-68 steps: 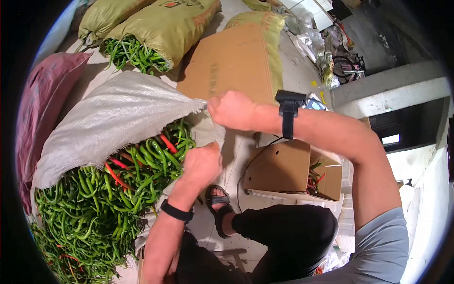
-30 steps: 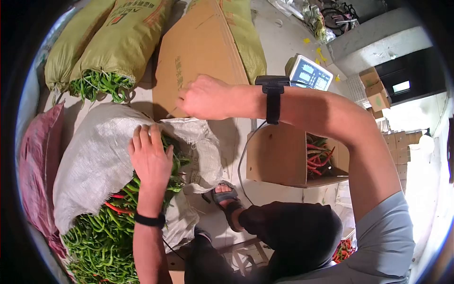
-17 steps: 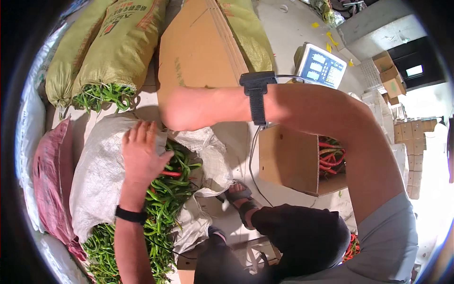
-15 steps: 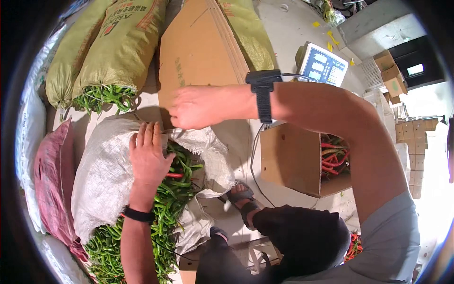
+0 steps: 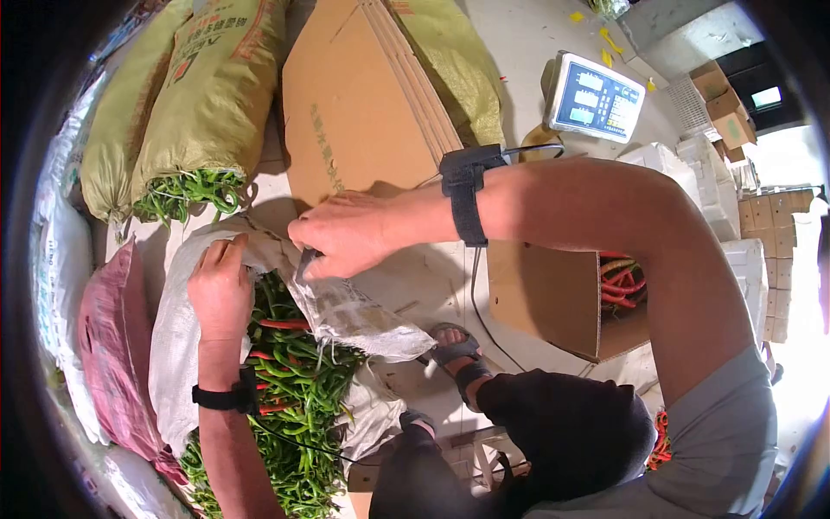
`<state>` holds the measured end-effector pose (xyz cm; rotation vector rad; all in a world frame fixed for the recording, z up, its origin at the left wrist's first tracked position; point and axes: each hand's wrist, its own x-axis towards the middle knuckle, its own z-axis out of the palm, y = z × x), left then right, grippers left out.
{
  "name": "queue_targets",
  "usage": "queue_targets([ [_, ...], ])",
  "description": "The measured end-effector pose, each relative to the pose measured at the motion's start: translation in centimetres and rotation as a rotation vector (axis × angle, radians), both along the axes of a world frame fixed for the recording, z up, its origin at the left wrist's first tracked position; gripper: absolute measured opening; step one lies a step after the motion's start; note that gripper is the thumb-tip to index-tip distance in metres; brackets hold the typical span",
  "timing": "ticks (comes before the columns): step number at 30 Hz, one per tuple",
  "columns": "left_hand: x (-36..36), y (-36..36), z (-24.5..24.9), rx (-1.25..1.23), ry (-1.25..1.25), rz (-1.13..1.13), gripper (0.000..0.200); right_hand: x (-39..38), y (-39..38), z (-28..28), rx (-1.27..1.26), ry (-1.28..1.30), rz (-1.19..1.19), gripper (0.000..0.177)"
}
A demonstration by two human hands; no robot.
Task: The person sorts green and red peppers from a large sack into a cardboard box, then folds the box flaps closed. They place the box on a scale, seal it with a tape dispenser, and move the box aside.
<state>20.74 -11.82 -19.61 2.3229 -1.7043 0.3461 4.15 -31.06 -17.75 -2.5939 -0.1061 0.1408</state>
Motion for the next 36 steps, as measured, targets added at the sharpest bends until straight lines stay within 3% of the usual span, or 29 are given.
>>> queue_targets([
  [9, 1.2, -1.1, 4.2, -0.041, 0.208, -0.101, 0.02, 0.3, 0.4, 3.1, 0.135, -0.243, 0.115, 0.012],
  [12, 1.3, -1.7, 5.0, -0.037, 0.135, -0.096, 0.01, 1.9, 0.7, 2.6, -0.171, -0.568, 0.273, 0.013],
  [13, 1.4, -1.7, 5.2, -0.034, 0.134, -0.089, 0.01, 2.6, 0.8, 2.1, -0.166, -0.57, 0.279, 0.013],
  [15, 1.5, -1.9, 5.7, -0.14, 0.151, -0.128, 0.006, 3.6, 1.0, 1.4, -0.463, -0.485, 0.392, 0.014],
  [16, 1.6, -1.6, 5.9, -0.064, 0.17, -0.107, 0.013, 4.2, 1.0, 1.0, -0.509, -0.492, 0.404, 0.015],
  [21, 2.0, -0.9, 5.9, -0.12, 0.171, -0.193, 0.009, 5.2, 0.5, 0.5, -0.593, -0.472, 0.483, 0.017],
  [23, 2.1, -0.7, 5.9, -0.152, 0.169, -0.19, 0.009, 4.4, 0.2, 1.2, -0.528, -0.59, 0.496, 0.017],
  [29, 1.7, -0.9, 5.9, -0.185, 0.191, -0.201, 0.009, 4.7, -1.0, 1.0, -0.603, -0.432, 0.419, 0.017],
  [32, 1.3, -0.8, 6.1, -0.165, 0.173, -0.177, 0.009, 5.1, 3.1, 2.1, -0.747, -0.086, 0.397, 0.01],
  [36, 1.3, -0.8, 5.8, -0.187, 0.148, -0.174, 0.007, 6.9, 6.2, 3.3, -0.891, 0.113, 0.338, 0.012],
])
